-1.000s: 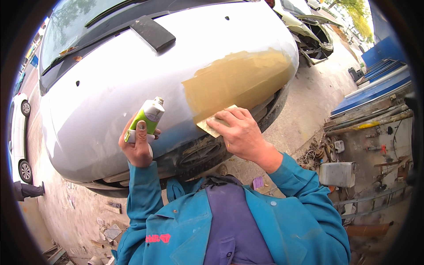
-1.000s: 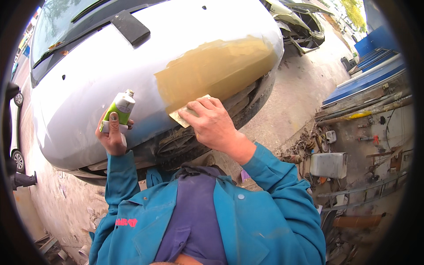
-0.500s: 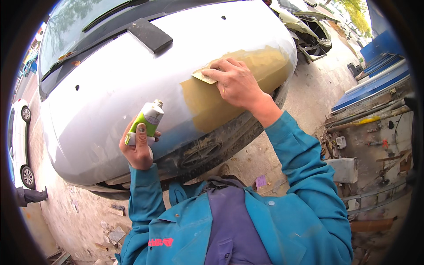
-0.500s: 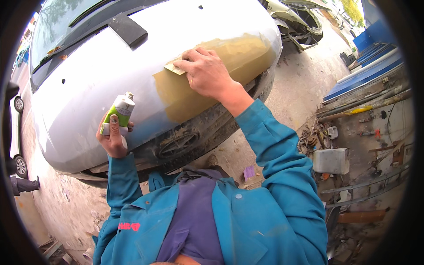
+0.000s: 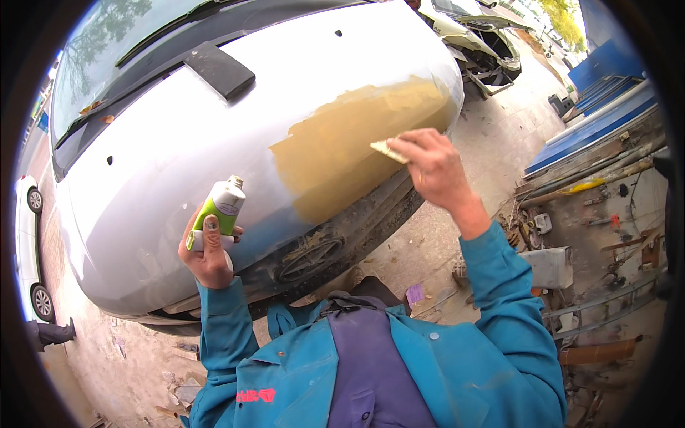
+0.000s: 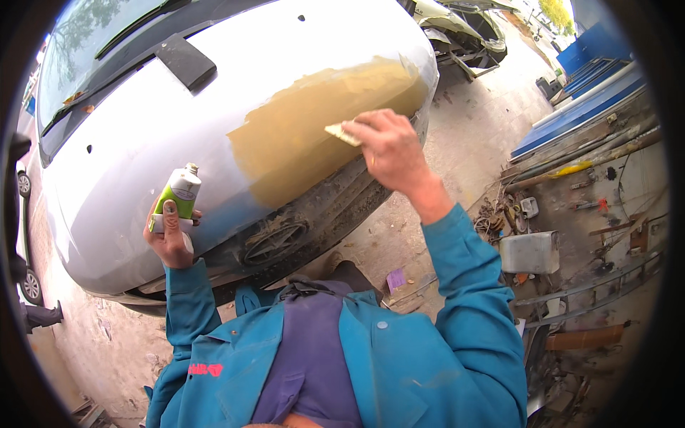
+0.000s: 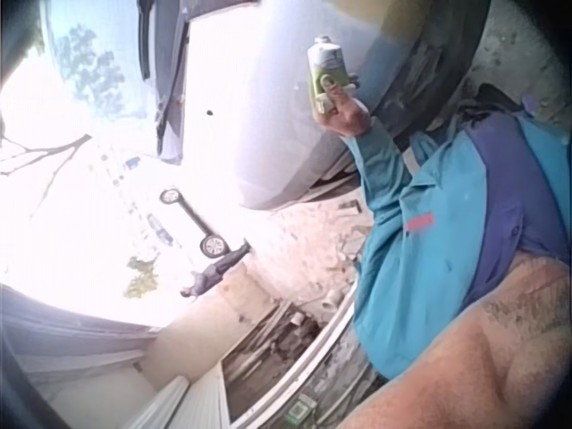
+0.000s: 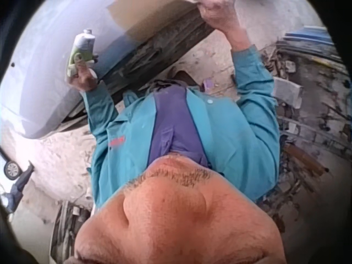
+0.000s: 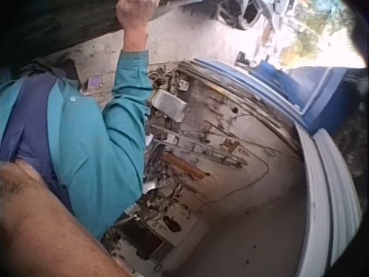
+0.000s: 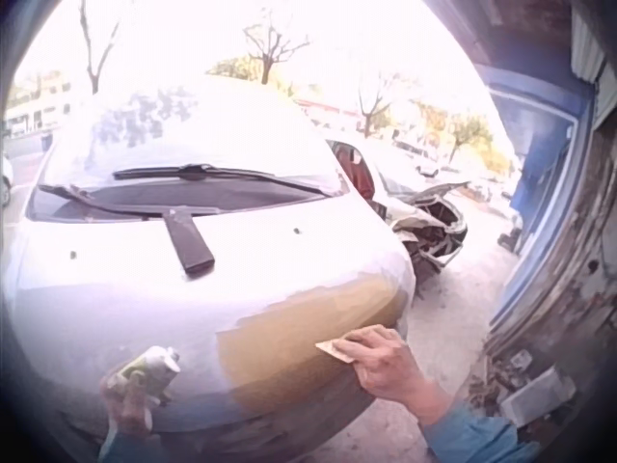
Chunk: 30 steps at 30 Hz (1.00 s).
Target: The person applies beige body filler to the front bumper of a silver car using a spreader. They repeatedly smooth and level the filler across the bumper surface, holding a tube of filler in the other hand. The person finishes by walking away from the car.
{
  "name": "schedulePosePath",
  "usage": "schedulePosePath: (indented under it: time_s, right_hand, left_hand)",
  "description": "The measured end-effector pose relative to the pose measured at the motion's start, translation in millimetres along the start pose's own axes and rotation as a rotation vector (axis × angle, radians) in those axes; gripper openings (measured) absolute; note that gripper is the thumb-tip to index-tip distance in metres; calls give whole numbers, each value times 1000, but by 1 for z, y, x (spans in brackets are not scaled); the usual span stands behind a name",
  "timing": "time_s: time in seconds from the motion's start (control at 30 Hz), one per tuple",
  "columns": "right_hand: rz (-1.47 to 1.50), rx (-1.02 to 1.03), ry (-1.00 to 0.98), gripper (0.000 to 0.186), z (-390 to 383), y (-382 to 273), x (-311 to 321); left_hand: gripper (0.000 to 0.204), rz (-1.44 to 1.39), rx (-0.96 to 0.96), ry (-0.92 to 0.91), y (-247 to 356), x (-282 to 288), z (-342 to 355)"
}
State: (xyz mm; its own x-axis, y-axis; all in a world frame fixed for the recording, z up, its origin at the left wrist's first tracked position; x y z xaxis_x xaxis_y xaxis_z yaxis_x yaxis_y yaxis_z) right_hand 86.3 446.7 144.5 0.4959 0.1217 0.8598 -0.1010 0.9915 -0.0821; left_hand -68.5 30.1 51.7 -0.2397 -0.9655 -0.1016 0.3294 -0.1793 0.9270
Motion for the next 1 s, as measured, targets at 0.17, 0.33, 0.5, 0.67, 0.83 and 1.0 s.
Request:
schedulePosePath:
  time_s: [0.17, 0.33, 0.5, 0.67, 0.83, 1.0]
  right_hand:
    - [-26, 42, 33, 44, 46, 71, -14]
    - [64, 100, 36, 46, 77, 97, -38]
    - [102, 135, 47, 51, 43, 91, -37]
    - [106, 139, 78, 54, -11, 75, -19]
    - [129, 108, 49, 48, -12, 91, -2]
    - [71, 150, 146, 46, 57, 111, -21]
  left_hand:
    - [51, 10, -3, 55, -1, 2, 1]
    - [50, 119, 3, 191, -2, 8, -1]
    - [49, 147, -10, 262, -1, 14, -2]
    - [48, 139, -15, 305, -3, 15, -2]
    - [48, 178, -18, 320, 1, 13, -2]
    - [48, 178, -22, 283, 4, 10, 3]
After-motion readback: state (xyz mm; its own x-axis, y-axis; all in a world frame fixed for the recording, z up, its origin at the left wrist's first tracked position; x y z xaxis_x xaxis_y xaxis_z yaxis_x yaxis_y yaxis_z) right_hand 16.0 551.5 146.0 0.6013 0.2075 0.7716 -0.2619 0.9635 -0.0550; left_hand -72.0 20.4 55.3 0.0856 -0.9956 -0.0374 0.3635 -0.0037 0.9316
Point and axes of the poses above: each hand's wrist, its own z-axis towards the middle knuckle, its own x-axis out of the back of the hand, y = z × x, the point moved 7 cm from there along z, towards the middle knuckle, and after that the axes turned 2 degrees about -y, right-handed, at the moved point
